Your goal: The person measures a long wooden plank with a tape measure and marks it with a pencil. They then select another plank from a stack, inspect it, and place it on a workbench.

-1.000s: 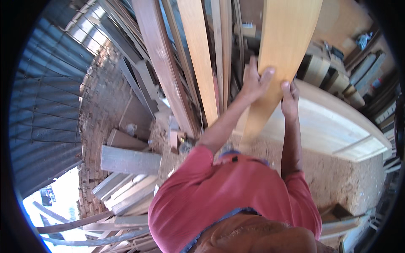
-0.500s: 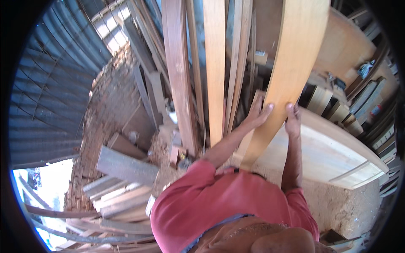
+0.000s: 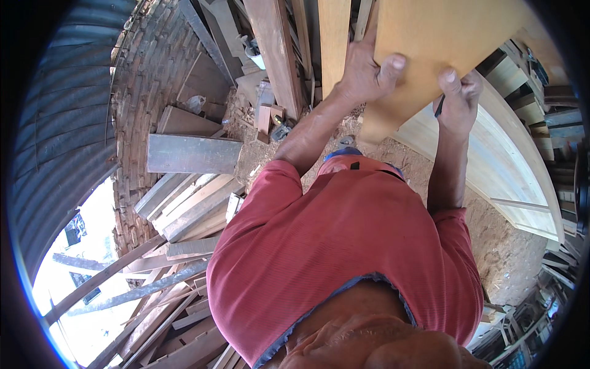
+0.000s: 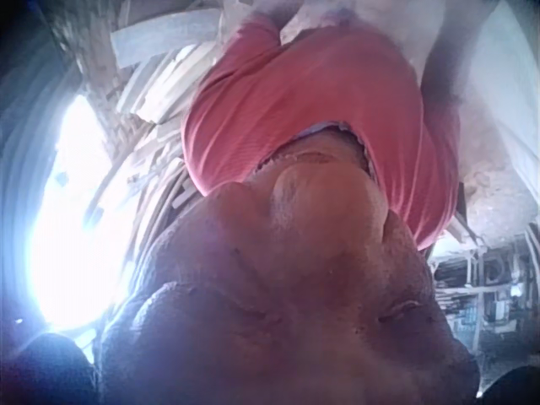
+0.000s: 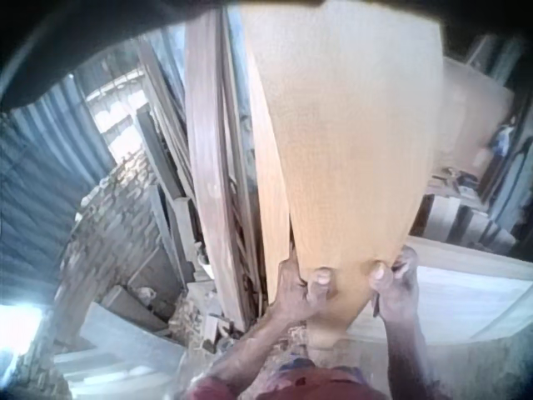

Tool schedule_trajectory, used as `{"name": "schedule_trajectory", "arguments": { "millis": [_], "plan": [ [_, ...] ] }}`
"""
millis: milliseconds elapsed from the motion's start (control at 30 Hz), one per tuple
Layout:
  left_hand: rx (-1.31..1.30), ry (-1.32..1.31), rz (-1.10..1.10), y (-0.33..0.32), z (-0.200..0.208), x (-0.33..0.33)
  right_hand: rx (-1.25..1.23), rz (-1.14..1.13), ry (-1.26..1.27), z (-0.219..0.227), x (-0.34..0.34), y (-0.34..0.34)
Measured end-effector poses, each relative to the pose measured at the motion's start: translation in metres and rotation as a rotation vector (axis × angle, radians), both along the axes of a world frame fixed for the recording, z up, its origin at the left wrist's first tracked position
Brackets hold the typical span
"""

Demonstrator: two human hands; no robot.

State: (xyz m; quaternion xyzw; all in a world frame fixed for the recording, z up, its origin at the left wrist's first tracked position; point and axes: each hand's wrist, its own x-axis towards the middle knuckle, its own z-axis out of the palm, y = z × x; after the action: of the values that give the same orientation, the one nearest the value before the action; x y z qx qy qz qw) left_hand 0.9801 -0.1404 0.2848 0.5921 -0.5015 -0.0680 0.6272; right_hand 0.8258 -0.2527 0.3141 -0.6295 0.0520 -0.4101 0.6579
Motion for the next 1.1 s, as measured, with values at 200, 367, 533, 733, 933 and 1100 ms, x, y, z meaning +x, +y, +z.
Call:
{"name": "schedule_trajectory", "arguments": {
  "millis": [200,367,533,733,933,1100],
  "plan": [
    [0.041,-0.046,0.075,0.015,0.014,0.039,0.076,0.052,-0.073,0.02,0.048,0.005],
    [0.053,-0.045,0.213,0.017,-0.001,0.064,0.098,0.08,0.015,0.008,0.07,0.013],
    [-0.101,-0.048,0.213,-0.008,-0.037,0.093,0.098,0.008,0.019,-0.023,0.118,0.001],
    [0.076,0.194,0.154,-0.07,-0.079,0.158,-0.181,-0.302,0.326,-0.041,0.127,-0.044],
    [0.108,0.313,0.129,-0.131,-0.079,0.186,-0.269,-0.354,0.352,-0.05,0.063,-0.046],
    [0.34,0.289,0.19,-0.168,-0.075,0.205,-0.051,-0.328,0.333,-0.065,0.026,-0.041]
  ]
}}
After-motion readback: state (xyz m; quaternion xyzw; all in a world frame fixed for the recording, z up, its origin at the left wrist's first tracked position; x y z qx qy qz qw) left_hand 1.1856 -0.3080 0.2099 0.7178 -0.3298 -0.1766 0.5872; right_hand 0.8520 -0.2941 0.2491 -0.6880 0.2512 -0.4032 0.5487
